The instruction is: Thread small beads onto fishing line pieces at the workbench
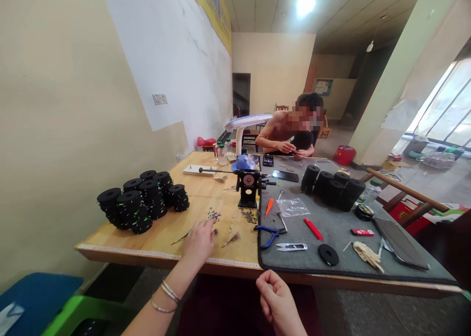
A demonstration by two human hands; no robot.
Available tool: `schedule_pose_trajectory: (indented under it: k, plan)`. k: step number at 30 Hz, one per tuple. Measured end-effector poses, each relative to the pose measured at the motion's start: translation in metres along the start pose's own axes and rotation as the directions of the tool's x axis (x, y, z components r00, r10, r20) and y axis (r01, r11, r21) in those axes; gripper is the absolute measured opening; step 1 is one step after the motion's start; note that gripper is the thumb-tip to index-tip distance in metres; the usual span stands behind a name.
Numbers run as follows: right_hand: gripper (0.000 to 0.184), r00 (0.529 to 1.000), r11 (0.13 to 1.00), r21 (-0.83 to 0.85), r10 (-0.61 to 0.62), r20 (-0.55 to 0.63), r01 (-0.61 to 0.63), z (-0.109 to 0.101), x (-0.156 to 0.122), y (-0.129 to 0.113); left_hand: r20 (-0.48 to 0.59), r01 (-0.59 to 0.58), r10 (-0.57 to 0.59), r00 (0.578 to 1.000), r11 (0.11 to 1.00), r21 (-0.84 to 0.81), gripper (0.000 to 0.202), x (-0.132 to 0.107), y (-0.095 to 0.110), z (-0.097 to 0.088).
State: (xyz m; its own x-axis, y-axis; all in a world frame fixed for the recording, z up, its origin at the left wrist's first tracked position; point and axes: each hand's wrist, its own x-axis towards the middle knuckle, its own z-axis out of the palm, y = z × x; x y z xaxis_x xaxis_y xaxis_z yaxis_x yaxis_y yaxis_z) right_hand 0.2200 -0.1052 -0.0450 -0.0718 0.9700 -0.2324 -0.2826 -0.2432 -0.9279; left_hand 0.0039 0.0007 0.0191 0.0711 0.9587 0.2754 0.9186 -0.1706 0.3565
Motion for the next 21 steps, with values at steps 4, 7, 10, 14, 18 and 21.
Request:
schedule_pose_trajectory:
  k: [4,7,10,14,18,21]
  plan:
    - [0.055,0.998,0.999,0.003,0.045,0.032,-0.046,0.005,-0.003,0.001,0.021,0.03,-0.029,0.999,0.999,-0.041,0.032,0.003,-0.016,0.011]
    - [0.053,0.996,0.998,0.015,0.059,0.066,-0.06,0.007,-0.005,-0.002,0.011,0.047,-0.046,0.999,0.991,-0.123,0.03,0.005,-0.022,0.018]
    - [0.051,0.998,0.999,0.022,0.022,0.064,-0.024,0.008,-0.009,-0.008,-0.006,0.066,-0.07,0.998,0.967,-0.245,0.026,0.0,-0.025,0.015]
    - [0.048,0.999,1.0,-0.019,-0.024,0.028,0.025,0.011,-0.012,-0.013,0.065,0.094,-0.073,0.995,0.89,-0.446,0.02,-0.032,-0.015,0.007]
    - [0.045,0.999,0.998,-0.054,0.022,0.027,-0.021,0.019,-0.015,-0.008,0.415,0.405,-0.066,0.908,0.396,-0.824,0.02,-0.085,0.019,0.009]
    - [0.042,0.999,0.996,-0.079,0.039,0.028,-0.036,0.023,-0.018,-0.005,0.591,0.592,-0.045,0.806,0.086,-0.801,0.021,-0.115,0.043,0.014]
